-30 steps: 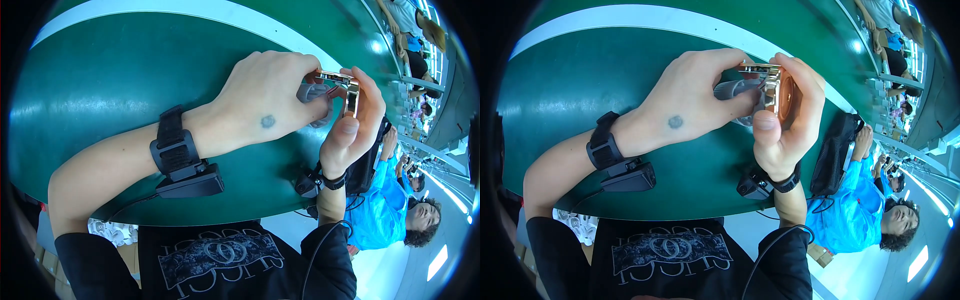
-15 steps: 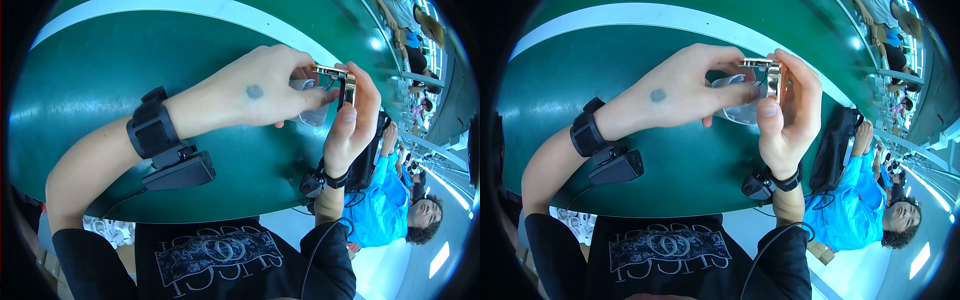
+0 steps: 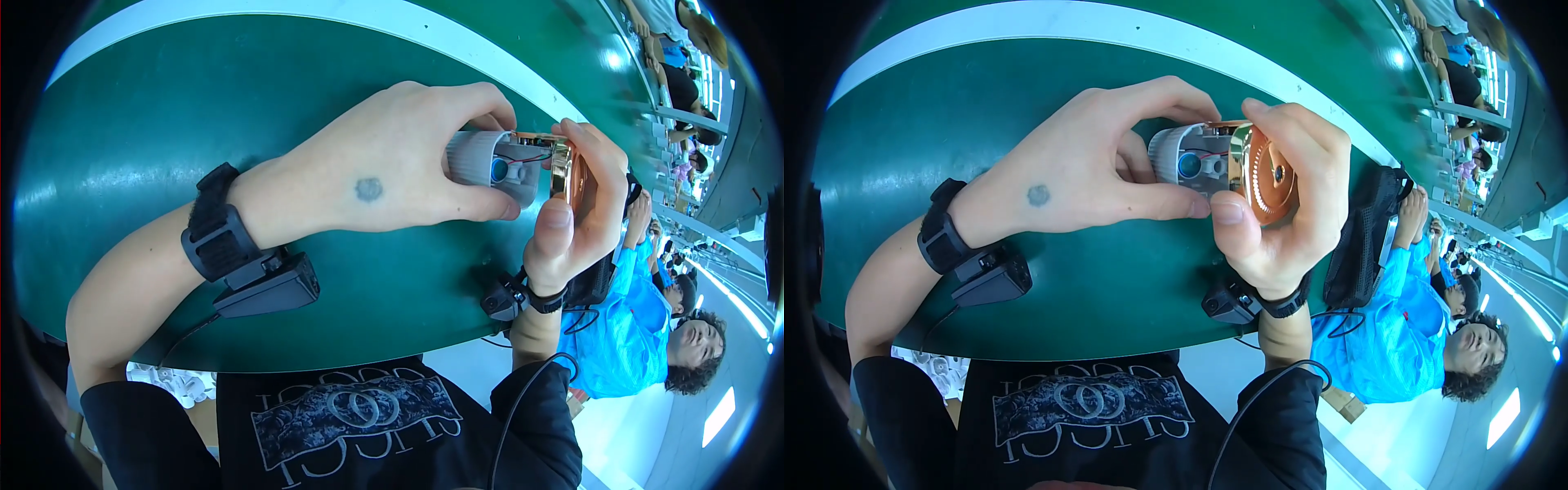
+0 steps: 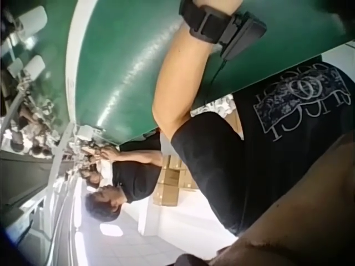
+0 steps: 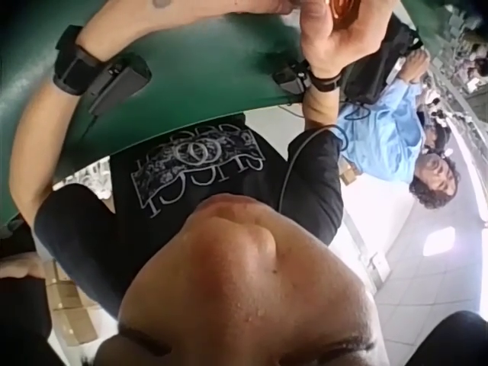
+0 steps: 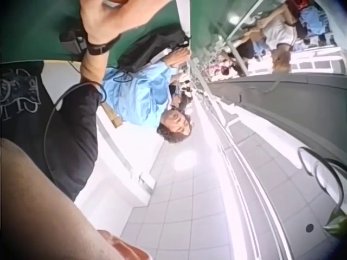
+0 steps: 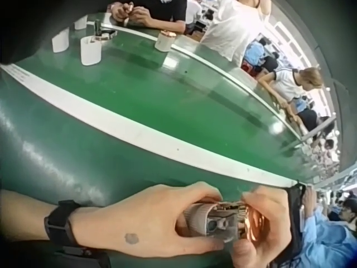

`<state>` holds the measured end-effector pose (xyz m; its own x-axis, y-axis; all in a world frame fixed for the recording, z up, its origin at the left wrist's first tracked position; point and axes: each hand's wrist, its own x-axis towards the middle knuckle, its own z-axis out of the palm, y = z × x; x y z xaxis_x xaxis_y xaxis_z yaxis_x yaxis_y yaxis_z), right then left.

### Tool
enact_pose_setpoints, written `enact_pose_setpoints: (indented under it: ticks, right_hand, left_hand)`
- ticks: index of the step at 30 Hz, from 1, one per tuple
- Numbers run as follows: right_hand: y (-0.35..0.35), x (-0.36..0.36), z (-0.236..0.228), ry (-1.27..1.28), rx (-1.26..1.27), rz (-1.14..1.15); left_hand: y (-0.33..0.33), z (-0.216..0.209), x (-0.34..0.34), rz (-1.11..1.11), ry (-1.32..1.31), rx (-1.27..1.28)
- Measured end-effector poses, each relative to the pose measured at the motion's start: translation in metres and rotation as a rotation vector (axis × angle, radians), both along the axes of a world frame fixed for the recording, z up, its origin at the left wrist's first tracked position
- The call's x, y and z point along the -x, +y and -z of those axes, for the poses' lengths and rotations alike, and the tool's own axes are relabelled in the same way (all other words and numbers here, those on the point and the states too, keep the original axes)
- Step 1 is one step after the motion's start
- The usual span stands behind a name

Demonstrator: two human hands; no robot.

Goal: The person picks up a white plastic housing and a gold-colored component, fits the component into the housing, and presses the two parts together by hand. After checking the alignment, the person places the assembled unit onto the green conveyor belt and repeats the process.

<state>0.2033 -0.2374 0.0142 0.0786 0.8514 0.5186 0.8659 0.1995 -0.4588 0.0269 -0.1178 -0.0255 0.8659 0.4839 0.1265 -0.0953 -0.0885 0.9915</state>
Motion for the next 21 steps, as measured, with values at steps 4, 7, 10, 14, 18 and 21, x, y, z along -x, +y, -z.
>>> enact_pose_setpoints:
  ticks: [4, 7, 10, 14, 18, 21]
  right_hand:
    - [0.001, -0.001, 0.002, 0.024, -0.034, -0.012]
    - [0.003, -0.005, 0.008, 0.036, -0.120, -0.060]
    - [0.004, -0.005, 0.011, 0.026, -0.143, -0.045]
    - [0.003, -0.004, 0.006, 0.022, -0.140, -0.023]
    - [0.002, -0.004, 0.006, -0.023, -0.127, -0.035]
    - [0.001, -0.004, 0.005, -0.035, -0.114, -0.040]
  left_hand:
    - [0.001, 0.001, 0.002, 0.042, 0.044, 0.003]
    - [0.001, 0.006, 0.000, 0.029, 0.014, -0.020]
    - [0.002, 0.006, -0.001, 0.028, 0.005, -0.029]
    - [0.002, 0.006, -0.001, 0.034, 0.012, -0.037]
    - [0.002, 0.006, -0.001, 0.022, 0.004, -0.069]
    - [0.002, 0.006, 0.000, 0.015, -0.002, -0.077]
